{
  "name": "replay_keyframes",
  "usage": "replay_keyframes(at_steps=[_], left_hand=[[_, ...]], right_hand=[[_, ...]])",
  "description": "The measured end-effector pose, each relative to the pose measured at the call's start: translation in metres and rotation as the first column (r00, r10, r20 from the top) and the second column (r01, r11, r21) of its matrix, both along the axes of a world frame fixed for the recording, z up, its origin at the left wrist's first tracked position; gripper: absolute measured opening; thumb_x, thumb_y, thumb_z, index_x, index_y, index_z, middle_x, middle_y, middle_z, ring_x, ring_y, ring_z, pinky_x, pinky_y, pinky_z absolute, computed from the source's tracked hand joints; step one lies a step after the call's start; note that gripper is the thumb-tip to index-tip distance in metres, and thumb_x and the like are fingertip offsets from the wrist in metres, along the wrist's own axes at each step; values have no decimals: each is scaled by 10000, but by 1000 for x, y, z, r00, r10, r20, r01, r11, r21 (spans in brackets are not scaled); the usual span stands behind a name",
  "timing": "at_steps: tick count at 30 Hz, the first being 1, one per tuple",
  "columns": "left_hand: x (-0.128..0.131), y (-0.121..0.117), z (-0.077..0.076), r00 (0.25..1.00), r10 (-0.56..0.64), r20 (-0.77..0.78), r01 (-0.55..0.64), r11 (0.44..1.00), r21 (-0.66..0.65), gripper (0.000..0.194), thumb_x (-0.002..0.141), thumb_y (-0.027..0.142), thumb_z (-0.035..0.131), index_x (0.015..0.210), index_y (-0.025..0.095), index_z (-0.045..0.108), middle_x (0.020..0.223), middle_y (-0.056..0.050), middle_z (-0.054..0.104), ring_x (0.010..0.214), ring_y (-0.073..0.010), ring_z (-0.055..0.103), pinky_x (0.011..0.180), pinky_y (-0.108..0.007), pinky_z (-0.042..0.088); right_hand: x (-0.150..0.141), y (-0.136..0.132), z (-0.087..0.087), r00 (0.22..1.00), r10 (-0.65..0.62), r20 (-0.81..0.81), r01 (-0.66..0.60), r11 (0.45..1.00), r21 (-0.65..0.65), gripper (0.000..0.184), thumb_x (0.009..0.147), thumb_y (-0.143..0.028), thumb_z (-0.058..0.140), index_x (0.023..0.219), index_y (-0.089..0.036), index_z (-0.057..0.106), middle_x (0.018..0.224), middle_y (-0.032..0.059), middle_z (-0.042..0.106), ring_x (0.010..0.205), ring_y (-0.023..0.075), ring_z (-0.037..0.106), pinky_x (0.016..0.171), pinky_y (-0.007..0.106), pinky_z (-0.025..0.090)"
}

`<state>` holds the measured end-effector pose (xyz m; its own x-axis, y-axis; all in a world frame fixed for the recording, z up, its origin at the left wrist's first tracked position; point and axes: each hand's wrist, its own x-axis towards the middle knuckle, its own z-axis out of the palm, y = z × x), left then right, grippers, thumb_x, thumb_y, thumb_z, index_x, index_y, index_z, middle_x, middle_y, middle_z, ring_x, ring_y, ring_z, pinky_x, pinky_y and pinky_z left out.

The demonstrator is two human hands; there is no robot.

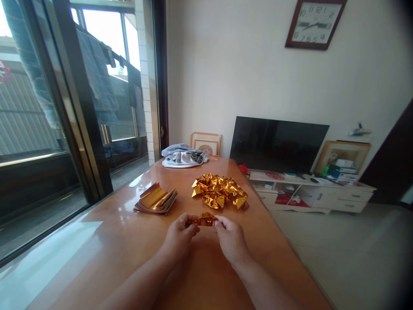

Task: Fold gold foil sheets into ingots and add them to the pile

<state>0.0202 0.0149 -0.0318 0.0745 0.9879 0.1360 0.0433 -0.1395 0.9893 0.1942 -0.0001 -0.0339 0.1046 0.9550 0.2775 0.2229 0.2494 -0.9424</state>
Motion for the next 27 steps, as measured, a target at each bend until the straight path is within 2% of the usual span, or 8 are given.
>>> replay_keyframes(at_steps=[7, 12, 17, 23, 27], left_hand=[[0, -2, 2, 999, -22, -39, 23, 1000, 20, 192, 763, 265, 642, 911, 145, 664, 785, -25, 662, 729, -165, 563, 694, -280, 445], [1, -3, 3, 1000, -2, -24, 2, 1000, 22, 178, 757, 258, 651, 902, 157, 632, 759, -4, 641, 697, -151, 561, 666, -263, 438], [3, -1, 2, 999, 18, 31, -19, 1000, 14, 164, 718, 216, 667, 853, 176, 583, 714, 27, 627, 648, -129, 566, 627, -238, 431], [3, -1, 2, 1000, 3, 10, -3, 1000, 20, 158, 744, 261, 670, 850, 172, 594, 727, 10, 655, 665, -141, 604, 633, -243, 453], [1, 1, 0, 997, 29, -71, -26, 999, 44, 172, 776, 280, 651, 899, 167, 614, 763, -9, 675, 697, -166, 642, 653, -267, 487]], right_hand=[[0, -1, 0, 1000, 11, 17, -12, 1000, 13, 359, 908, -403, 515, 1044, -192, 771, 876, 51, 765, 791, 235, 678, 723, 314, 521], [-1, 1, -2, 997, -37, -72, 35, 999, -37, 366, 866, -410, 562, 1106, -180, 714, 938, 70, 761, 820, 234, 695, 679, 298, 525], [0, 3, -5, 990, -140, -5, 139, 988, -64, 270, 848, -417, 585, 901, -173, 687, 716, 45, 712, 632, 194, 628, 548, 263, 446], [0, 1, -2, 996, -86, 16, 87, 996, -18, 291, 853, -395, 579, 942, -174, 746, 828, 53, 752, 744, 216, 667, 650, 282, 486], [-1, -1, 1, 995, -72, 70, 73, 997, -9, 317, 878, -394, 545, 957, -184, 768, 800, 39, 750, 764, 229, 678, 669, 290, 494]])
